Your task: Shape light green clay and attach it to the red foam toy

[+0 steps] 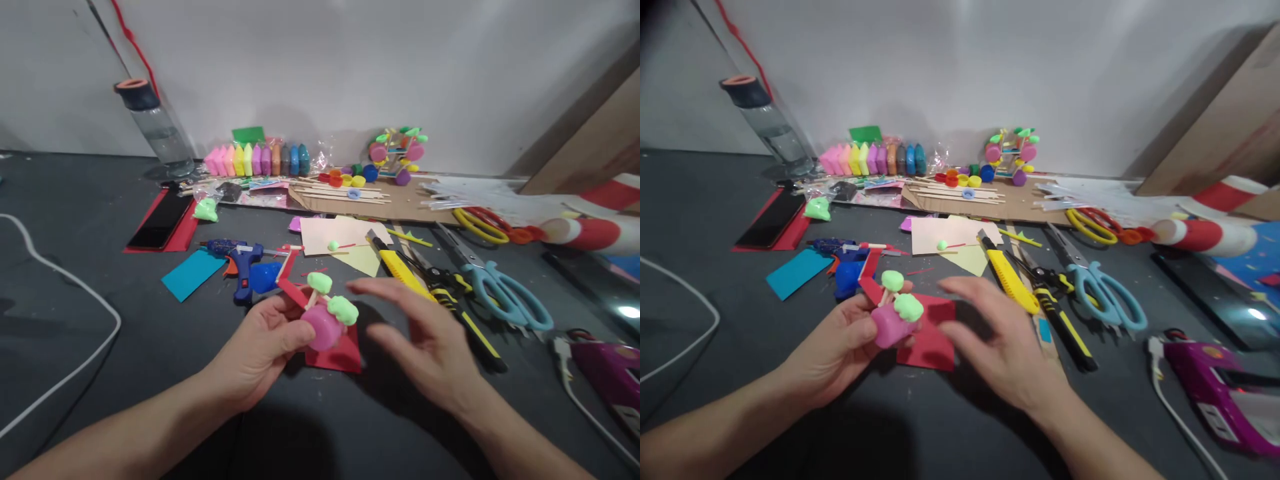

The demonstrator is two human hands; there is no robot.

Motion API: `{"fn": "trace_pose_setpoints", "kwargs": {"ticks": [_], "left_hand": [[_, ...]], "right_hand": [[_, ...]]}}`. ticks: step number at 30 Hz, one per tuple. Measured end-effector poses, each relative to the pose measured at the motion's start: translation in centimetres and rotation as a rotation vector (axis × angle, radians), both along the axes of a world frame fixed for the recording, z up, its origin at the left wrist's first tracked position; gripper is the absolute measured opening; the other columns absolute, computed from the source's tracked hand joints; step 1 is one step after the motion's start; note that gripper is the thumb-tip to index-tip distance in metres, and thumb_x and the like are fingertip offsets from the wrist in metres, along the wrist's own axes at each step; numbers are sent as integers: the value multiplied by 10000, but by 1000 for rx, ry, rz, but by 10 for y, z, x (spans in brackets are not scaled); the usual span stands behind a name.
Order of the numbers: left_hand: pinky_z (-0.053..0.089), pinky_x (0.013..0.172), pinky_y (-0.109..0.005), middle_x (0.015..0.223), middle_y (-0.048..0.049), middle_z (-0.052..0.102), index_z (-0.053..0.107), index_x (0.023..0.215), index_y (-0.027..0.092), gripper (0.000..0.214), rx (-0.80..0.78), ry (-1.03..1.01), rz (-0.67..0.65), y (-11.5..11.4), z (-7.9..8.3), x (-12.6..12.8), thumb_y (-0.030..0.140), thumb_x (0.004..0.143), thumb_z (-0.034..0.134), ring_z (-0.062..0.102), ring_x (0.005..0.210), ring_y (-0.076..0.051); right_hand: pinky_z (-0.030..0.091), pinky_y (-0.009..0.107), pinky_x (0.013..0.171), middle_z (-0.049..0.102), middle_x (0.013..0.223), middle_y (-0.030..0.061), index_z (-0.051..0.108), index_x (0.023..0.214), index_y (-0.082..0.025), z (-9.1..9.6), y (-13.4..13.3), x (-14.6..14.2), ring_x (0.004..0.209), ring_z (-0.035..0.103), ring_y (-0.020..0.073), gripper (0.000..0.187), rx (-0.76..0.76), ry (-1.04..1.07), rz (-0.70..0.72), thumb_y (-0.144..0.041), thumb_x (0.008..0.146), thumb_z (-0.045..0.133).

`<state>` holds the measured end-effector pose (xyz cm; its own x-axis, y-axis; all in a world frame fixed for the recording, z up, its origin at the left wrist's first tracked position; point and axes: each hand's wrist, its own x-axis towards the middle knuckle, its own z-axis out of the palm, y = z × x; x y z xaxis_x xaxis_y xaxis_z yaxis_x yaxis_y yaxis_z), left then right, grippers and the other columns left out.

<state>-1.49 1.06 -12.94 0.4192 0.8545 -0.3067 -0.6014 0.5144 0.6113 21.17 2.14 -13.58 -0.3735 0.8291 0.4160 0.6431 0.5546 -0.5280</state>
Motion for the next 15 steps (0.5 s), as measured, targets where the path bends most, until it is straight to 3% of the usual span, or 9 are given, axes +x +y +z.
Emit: {"fn": "trace_pose_setpoints", "kwargs": {"ticks": [1, 3, 5, 6, 10, 13, 15], "left_hand": [[587, 799, -218, 910, -6, 806, 813, 962, 236, 396, -5, 3, 19, 1, 1, -1, 304, 608, 978, 744, 780, -119], [595, 807, -226, 927, -4, 813, 817, 947, 237, 406, -18, 6, 34, 2, 1, -3, 278, 581, 988, 757, 809, -130], [603, 810, -236, 941, -8, 817, 820, 942, 238, 429, -38, 12, 27, 2, 1, -4, 262, 552, 997, 769, 828, -144], [605, 813, -239, 940, -6, 819, 820, 926, 240, 424, -51, 19, 22, 2, 0, -4, 258, 542, 999, 773, 830, -148], [611, 771, -226, 880, 17, 818, 810, 867, 254, 372, -91, 42, 29, 2, -3, -5, 252, 544, 995, 778, 783, -143], [600, 708, -183, 864, 10, 820, 808, 875, 237, 380, -72, 71, 75, 2, -2, -5, 247, 543, 994, 743, 685, -99], [601, 671, -179, 878, -21, 822, 809, 885, 205, 365, -57, 105, 60, 2, 0, -4, 247, 567, 984, 738, 696, -109]], "right_hand": [[553, 403, 952, 724, 1153, 94, 632, 1241, -244, -2, 6, 9, 1068, 688, 248, 309, 54, -45, -105, -443, 1033, 520], [472, 562, 1016, 690, 1178, 181, 670, 1182, -166, -7, 19, 28, 1141, 617, 359, 372, 131, -173, -287, -463, 1003, 537], [418, 683, 979, 660, 1160, 265, 705, 1077, -100, -12, 30, 42, 1113, 578, 454, 501, 134, -326, -385, -540, 985, 482], [424, 690, 944, 661, 1108, 276, 718, 1000, -95, -15, 34, 48, 1069, 578, 463, 526, 119, -397, -412, -549, 982, 453], [482, 573, 832, 662, 893, 213, 678, 744, -172, -21, 39, 54, 903, 586, 388, 460, 58, -604, -462, -497, 959, 433], [490, 505, 777, 669, 842, 186, 668, 785, -173, -18, 39, 52, 845, 601, 357, 423, 66, -646, -519, -489, 944, 436], [482, 436, 655, 672, 761, 152, 673, 878, -161, -13, 38, 52, 724, 615, 325, 449, 85, -617, -581, -531, 951, 429]]}}
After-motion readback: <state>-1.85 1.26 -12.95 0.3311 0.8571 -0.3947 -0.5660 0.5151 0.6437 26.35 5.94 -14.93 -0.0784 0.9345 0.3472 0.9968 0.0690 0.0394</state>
